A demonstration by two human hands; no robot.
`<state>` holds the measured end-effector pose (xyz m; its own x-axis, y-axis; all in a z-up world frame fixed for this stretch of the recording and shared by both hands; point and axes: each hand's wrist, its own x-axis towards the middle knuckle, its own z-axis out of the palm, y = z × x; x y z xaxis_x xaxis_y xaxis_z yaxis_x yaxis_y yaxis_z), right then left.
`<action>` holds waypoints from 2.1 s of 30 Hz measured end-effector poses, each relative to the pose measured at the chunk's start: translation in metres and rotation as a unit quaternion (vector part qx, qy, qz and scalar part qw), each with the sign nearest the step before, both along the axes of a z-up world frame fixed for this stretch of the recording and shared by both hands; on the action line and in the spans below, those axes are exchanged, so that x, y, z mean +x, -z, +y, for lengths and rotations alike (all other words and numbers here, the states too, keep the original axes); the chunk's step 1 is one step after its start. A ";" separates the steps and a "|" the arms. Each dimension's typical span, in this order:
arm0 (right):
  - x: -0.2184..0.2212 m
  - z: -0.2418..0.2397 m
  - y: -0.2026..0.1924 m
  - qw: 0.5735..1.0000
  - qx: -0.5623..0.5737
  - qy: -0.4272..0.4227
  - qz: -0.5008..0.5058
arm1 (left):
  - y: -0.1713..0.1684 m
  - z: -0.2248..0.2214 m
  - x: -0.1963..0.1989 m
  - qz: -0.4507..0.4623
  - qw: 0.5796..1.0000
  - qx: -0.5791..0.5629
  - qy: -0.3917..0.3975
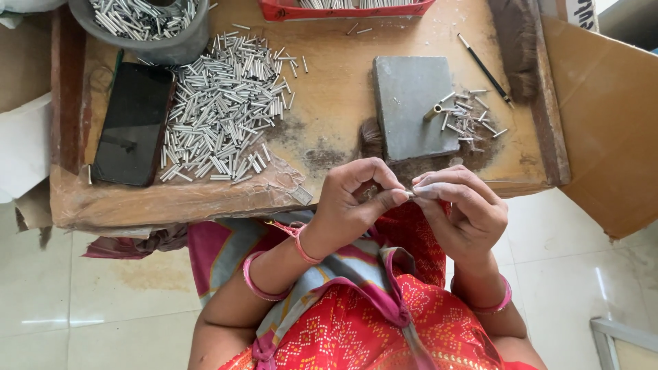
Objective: Manually assembling small metal pins into components at a workbench.
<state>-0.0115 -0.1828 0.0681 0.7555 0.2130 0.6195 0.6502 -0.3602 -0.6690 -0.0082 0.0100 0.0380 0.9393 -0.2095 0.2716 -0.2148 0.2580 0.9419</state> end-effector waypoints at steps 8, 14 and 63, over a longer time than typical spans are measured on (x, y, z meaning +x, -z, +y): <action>0.000 0.000 -0.002 0.997 0.007 -0.040 -0.064 | -0.007 -0.001 -0.003 -0.075 0.993 0.079 -0.043; 0.004 0.000 0.002 0.997 0.040 -0.053 -0.027 | -0.013 -0.003 0.001 -0.126 0.990 0.046 -0.038; 0.081 0.045 0.012 0.945 -0.320 0.024 -0.067 | 0.011 0.000 0.061 -0.107 0.940 0.171 -0.274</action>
